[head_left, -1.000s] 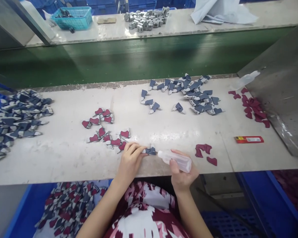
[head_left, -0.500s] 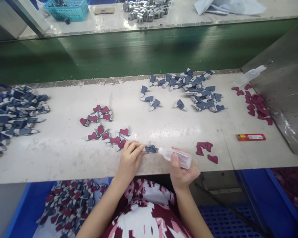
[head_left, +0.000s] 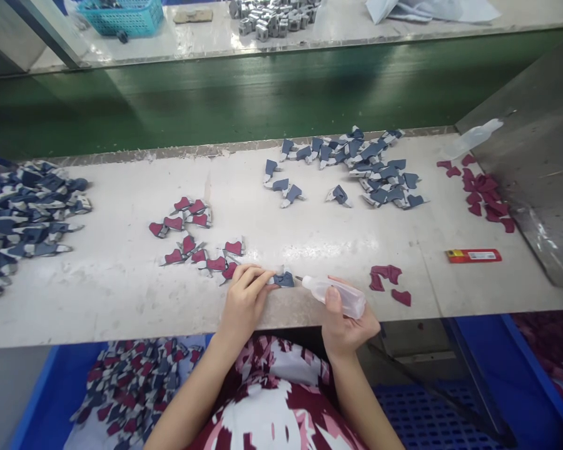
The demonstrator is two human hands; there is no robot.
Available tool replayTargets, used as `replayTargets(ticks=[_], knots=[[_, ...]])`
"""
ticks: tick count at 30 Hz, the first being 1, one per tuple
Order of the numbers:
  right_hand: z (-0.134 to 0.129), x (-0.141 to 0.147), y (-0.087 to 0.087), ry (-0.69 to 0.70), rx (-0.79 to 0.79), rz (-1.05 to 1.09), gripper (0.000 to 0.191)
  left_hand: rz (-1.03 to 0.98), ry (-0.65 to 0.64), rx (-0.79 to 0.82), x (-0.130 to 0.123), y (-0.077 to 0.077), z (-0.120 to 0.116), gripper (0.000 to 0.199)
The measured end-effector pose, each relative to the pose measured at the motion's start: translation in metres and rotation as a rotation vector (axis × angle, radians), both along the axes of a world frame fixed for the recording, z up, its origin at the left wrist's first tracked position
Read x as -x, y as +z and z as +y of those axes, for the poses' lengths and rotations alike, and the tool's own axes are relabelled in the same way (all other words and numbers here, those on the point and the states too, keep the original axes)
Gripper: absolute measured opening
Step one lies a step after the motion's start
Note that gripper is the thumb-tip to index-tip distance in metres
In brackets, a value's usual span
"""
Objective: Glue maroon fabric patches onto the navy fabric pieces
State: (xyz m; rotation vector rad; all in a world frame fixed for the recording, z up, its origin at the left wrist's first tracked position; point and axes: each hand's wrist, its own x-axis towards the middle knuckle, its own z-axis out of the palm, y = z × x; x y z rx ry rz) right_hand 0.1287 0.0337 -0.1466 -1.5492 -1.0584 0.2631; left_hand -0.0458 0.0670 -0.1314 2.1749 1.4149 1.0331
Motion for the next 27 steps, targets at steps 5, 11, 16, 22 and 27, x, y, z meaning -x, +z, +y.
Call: replayTargets(ticks=[5,11,16,22,27], knots=[[-0.0020,-0.0005,-0.0017,-0.009,-0.026,-0.001,0.015,0.004,0.007,-0.019,-0.0007,0.0000,0.0003,0.014],[-0.0052,-0.0004,-0.0044,-0.030,-0.054,0.016,0.013,0.012,0.011,-0.035,-0.0011,0.0014,0.0008,0.013],[-0.0059,-0.0001,-0.0037,-0.045,-0.052,0.079,0.015,0.014,0.011,-0.044,-0.0010,0.0011,0.0011,0.013],[-0.0034,0.0027,0.0018,-0.064,-0.072,0.134,0.021,0.002,0.010,-0.038,-0.0008,-0.0007,0.0009,0.014],[-0.0012,0.0088,0.0043,0.062,-0.017,0.051,0.017,-0.008,0.014,-0.042,-0.0009,-0.0015,0.0007,0.013]])
